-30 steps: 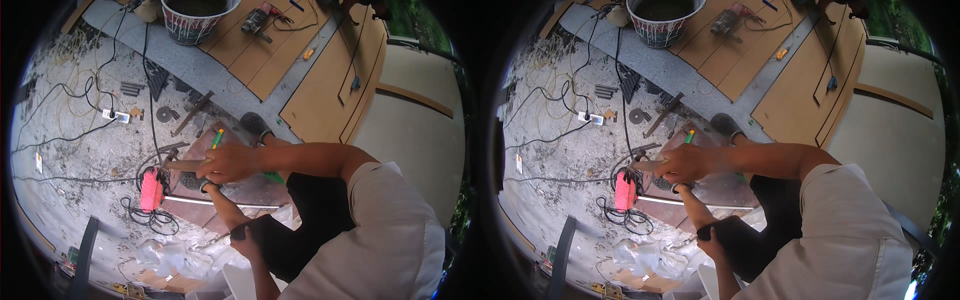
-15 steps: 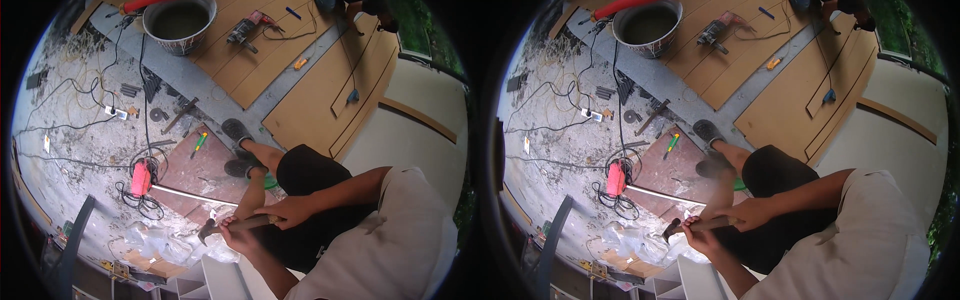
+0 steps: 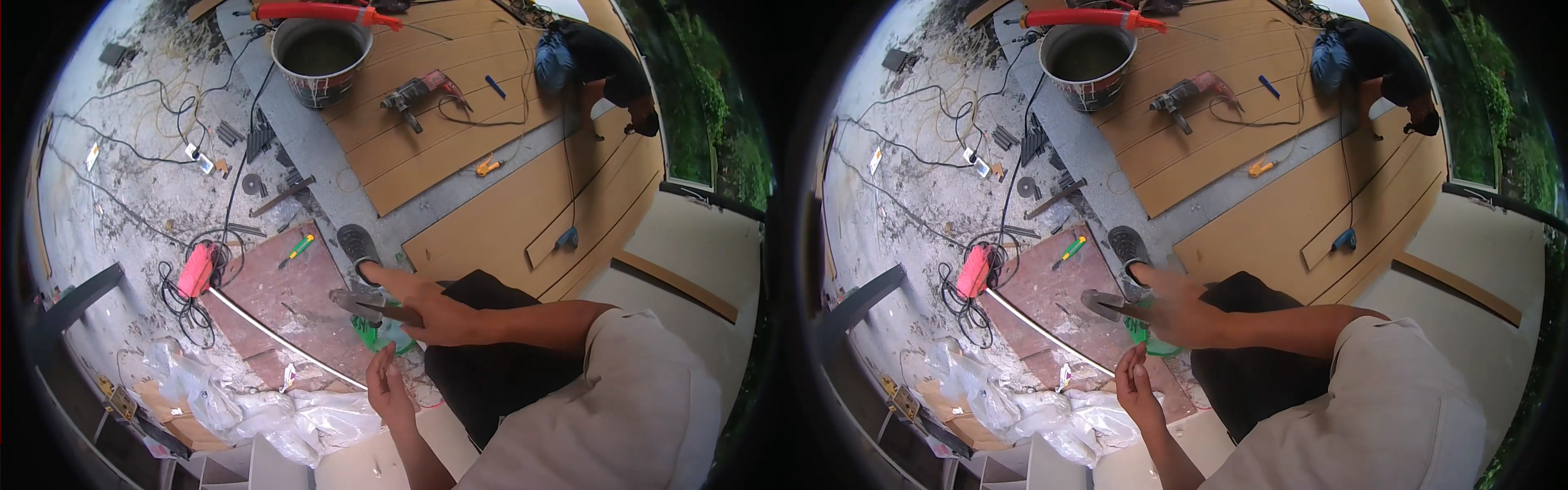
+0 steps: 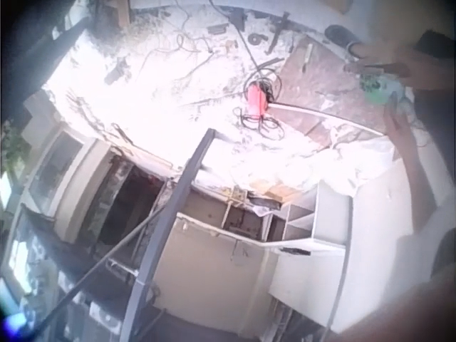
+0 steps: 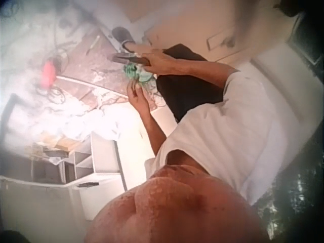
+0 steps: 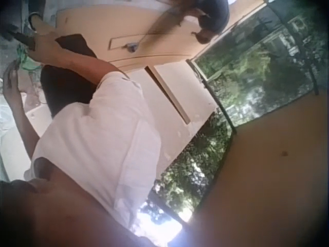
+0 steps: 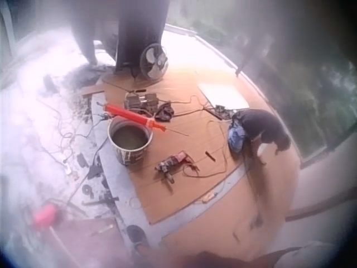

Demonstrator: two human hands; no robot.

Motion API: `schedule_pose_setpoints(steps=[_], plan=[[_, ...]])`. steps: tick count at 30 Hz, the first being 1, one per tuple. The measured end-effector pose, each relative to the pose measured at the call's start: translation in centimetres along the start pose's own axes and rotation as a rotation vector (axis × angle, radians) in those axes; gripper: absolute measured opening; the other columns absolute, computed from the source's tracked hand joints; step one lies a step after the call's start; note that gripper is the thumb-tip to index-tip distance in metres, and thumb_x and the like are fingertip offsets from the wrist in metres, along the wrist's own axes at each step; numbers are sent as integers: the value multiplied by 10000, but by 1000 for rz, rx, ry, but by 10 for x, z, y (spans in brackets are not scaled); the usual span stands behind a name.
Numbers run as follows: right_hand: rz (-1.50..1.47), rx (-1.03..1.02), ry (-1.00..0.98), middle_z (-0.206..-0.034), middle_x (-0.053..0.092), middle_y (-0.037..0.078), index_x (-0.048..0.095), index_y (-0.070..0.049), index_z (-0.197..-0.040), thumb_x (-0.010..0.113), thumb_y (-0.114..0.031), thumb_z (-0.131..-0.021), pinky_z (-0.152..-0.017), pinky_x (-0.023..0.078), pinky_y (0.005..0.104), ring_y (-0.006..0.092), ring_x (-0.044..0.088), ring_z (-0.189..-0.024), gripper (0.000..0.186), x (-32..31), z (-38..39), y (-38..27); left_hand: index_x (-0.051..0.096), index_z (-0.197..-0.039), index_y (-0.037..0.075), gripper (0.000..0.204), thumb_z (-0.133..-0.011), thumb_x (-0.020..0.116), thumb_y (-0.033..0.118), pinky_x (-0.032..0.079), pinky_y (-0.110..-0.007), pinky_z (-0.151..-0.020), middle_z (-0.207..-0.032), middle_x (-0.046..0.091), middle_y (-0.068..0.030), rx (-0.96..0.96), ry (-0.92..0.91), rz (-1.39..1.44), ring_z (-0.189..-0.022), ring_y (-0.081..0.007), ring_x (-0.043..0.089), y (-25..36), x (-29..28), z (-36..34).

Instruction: The person installs decking boards by drilling, positioning metal clips between the planks, hammering the boards into place with a hammer and chisel, and fastening components using a power drill.

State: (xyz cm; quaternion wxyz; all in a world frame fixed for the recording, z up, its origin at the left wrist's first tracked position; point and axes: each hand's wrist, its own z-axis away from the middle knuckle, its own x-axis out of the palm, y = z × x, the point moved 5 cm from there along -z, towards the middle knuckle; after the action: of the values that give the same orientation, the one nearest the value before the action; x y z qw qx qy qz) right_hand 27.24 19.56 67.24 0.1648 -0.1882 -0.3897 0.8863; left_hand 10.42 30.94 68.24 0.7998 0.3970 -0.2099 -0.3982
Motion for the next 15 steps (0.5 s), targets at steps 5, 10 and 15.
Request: schedule_pose_setpoints(steps=[5,10,15], plan=[[141,-34,125,-874,719,202,645,3,-1175,746,-206,-916,-743,557,427,343,719,-769,348,-92,107,94,602,-1296,-44,284,-1031,599,58,553,-341,-931,-1063,722,-140,111,250,-101,-974,-208,682,2,3,102],[220,153,235,-730,618,168,618,-9,-991,733,-214,-902,-657,492,406,296,625,-677,251,-145,153,161,639,-1226,-35,287,-995,653,135,499,-341,-773,-888,667,-140,607,431,-334,-805,-228,619,100,-18,132],[240,304,234,-714,600,105,619,24,-898,717,-241,-927,-653,482,397,194,608,-690,284,-138,119,267,521,-1264,-20,459,-968,656,304,514,-345,-735,-891,668,-118,1050,129,-478,-780,-215,612,190,-9,83]])
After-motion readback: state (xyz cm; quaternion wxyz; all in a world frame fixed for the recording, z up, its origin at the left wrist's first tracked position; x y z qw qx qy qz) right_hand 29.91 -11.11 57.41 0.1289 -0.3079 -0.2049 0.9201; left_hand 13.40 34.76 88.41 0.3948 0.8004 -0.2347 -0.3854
